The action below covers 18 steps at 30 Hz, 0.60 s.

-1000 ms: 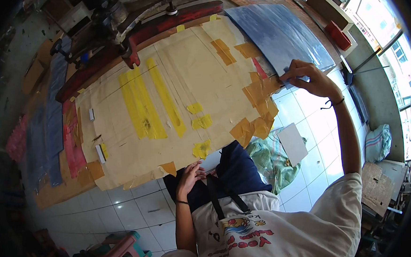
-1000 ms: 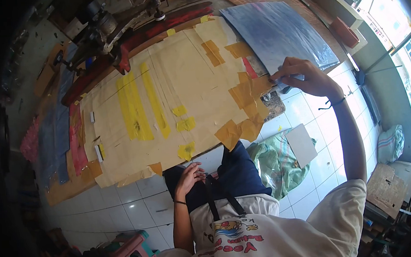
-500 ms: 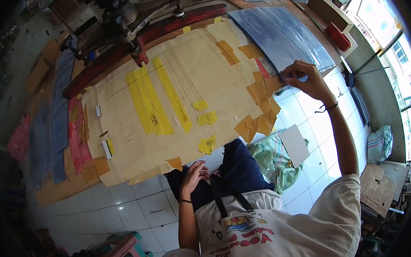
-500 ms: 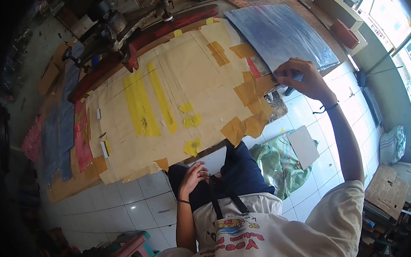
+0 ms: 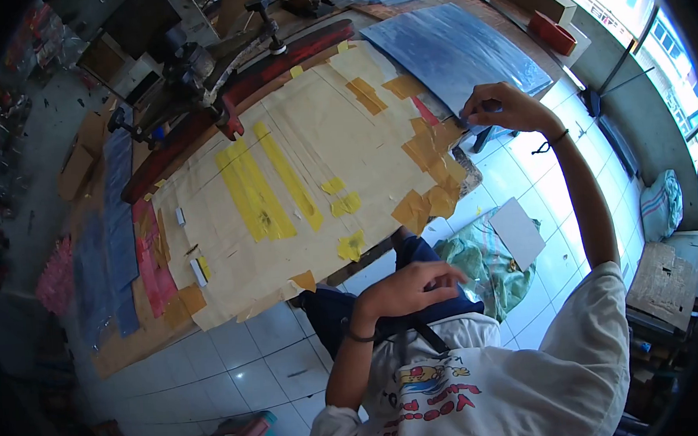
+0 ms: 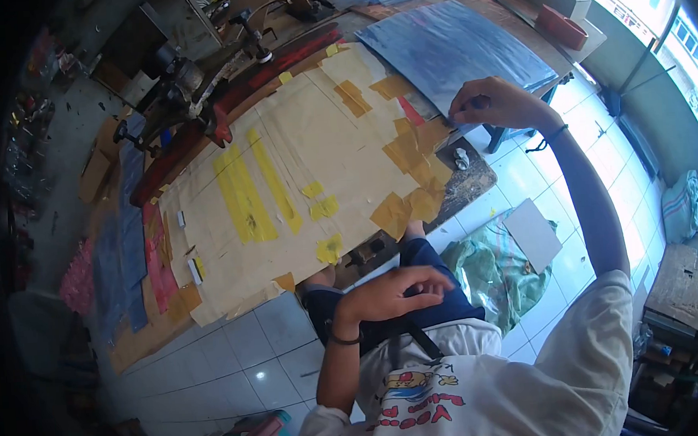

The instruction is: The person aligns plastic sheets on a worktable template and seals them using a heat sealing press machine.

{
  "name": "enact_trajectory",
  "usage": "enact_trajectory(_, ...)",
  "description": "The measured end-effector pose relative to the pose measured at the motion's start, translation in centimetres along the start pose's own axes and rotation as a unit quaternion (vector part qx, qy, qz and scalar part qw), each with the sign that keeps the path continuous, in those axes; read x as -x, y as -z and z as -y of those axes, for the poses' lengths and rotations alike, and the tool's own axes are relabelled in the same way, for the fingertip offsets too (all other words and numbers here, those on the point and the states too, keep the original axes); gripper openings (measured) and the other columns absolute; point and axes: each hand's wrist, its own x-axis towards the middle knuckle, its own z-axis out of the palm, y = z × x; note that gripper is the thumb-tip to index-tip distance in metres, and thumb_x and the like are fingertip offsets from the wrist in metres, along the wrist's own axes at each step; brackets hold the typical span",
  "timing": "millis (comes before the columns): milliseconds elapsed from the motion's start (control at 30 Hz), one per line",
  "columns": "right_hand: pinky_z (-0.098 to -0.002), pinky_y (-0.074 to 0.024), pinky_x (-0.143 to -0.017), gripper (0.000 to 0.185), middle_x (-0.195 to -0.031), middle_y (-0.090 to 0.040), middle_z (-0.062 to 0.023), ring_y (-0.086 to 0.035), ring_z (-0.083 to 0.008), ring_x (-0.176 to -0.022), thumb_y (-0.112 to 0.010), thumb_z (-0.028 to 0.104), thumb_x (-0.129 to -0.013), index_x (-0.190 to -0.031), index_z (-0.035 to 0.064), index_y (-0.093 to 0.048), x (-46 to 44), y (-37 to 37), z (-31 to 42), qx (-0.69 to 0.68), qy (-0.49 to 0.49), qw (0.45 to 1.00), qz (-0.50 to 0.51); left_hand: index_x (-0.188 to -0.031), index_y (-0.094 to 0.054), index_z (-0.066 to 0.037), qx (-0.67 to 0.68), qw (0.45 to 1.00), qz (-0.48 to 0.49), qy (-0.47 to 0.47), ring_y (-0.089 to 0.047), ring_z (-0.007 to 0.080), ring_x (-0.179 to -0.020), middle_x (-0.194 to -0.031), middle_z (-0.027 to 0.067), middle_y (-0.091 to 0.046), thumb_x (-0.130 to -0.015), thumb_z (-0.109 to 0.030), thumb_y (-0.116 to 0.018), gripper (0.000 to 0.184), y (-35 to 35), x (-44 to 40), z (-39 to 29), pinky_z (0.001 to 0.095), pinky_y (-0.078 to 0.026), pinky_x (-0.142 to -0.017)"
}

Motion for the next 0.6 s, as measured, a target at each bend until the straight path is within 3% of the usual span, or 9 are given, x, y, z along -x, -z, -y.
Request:
enact_trajectory(133,-0.033,-0.0528,-0.084,0.02,-0.102,-0.072,-0.0061,-0.067,-0.0167,-0.092,-0.073,0.023,-0.095,-0.106,0.006,-0.076,-0.2,0.2,-0.7,0.004,0.004,1.0,0.012,-0.122,-0.066,0.0,-0.17,0.974,-0.067,-0.131,-0.07,0.0276,-0.101,-0.112,0.0147,-0.069,-0.097,-0.022,-0.069,0.033,3.2,-5.4,-6.8,0.037,-0.054,-0.09)
enact_trajectory(233,-0.0347,-0.0537,-0.088,0.023,-0.101,-0.072,-0.0088,-0.069,-0.0203,-0.094,-0.071,0.022,-0.096,-0.108,0.0035,-0.074,-0.1,0.4,-0.2,0.012,-0.002,1.0,0.01,-0.117,-0.069,0.0,-0.31,0.923,-0.215,-0.08,-0.069,0.0353,-0.101,-0.114,0.0198,-0.068,-0.096,-0.018,-0.068,0.027,6.1,-9.1,-8.5,0.0423,-0.054,-0.089)
enact_trajectory(300,-0.0353,-0.0539,-0.087,0.023,-0.099,-0.072,-0.0099,-0.069,-0.0216,-0.093,-0.071,0.022,-0.097,-0.11,0.0026,-0.073,0.1,0.1,-0.4,0.02,0.007,1.0,-0.009,-0.115,-0.07,-0.002,-0.365,0.87,-0.32,-0.093,-0.068,0.0347,-0.097,-0.108,0.0181,-0.067,-0.095,-0.016,-0.069,0.025,7.4,-11.6,-6.7,0.0433,-0.055,-0.087)
enact_trajectory(333,-0.0362,-0.0543,-0.085,0.023,-0.097,-0.072,-0.0112,-0.069,-0.0226,-0.091,-0.064,0.023,-0.101,-0.107,0.0007,-0.068,0.2,0.2,-0.1,0.026,0.015,1.0,-0.007,-0.114,-0.071,-0.003,-0.39,0.838,-0.369,-0.1,-0.068,0.0343,-0.095,-0.105,0.0173,-0.067,-0.094,-0.015,-0.069,0.024,7.8,-12.4,-5.9,0.0438,-0.055,-0.086)
enact_trajectory(433,-0.0368,-0.0547,-0.084,0.025,-0.098,-0.073,-0.0121,-0.07,-0.022,-0.092,-0.054,0.024,-0.106,-0.11,0.0002,-0.06,0.1,0.5,-0.5,0.049,-0.006,0.999,-0.022,-0.118,-0.07,-0.005,-0.482,0.776,-0.385,-0.132,-0.066,0.0311,-0.092,-0.096,0.0138,-0.063,-0.094,-0.015,-0.069,0.026,8.1,-13.3,-4.3,0.0423,-0.054,-0.086)
enact_trajectory(533,-0.0371,-0.0555,-0.082,0.024,-0.097,-0.073,-0.012,-0.07,-0.0214,-0.088,-0.046,0.022,-0.109,-0.113,0.0004,-0.053,0.0,0.3,-0.7,-0.023,-0.004,0.997,-0.067,-0.119,-0.07,-0.007,-0.531,0.746,-0.383,-0.118,-0.063,0.0271,-0.096,-0.094,0.0105,-0.06,-0.093,-0.017,-0.07,0.028,7.5,-13.5,-4.0,0.0387,-0.052,-0.087)
enact_trajectory(600,-0.0362,-0.0561,-0.08,0.022,-0.096,-0.073,-0.0113,-0.07,-0.021,-0.085,-0.045,0.019,-0.107,-0.116,0.0002,-0.051,-0.3,1.3,-0.4,-0.033,-0.051,0.995,-0.073,-0.119,-0.068,-0.008,-0.544,0.753,-0.363,-0.072,-0.061,0.0275,-0.106,-0.108,0.0107,-0.062,-0.094,-0.022,-0.069,0.029,7.2,-13.4,-4.5,0.0389,-0.05,-0.09)
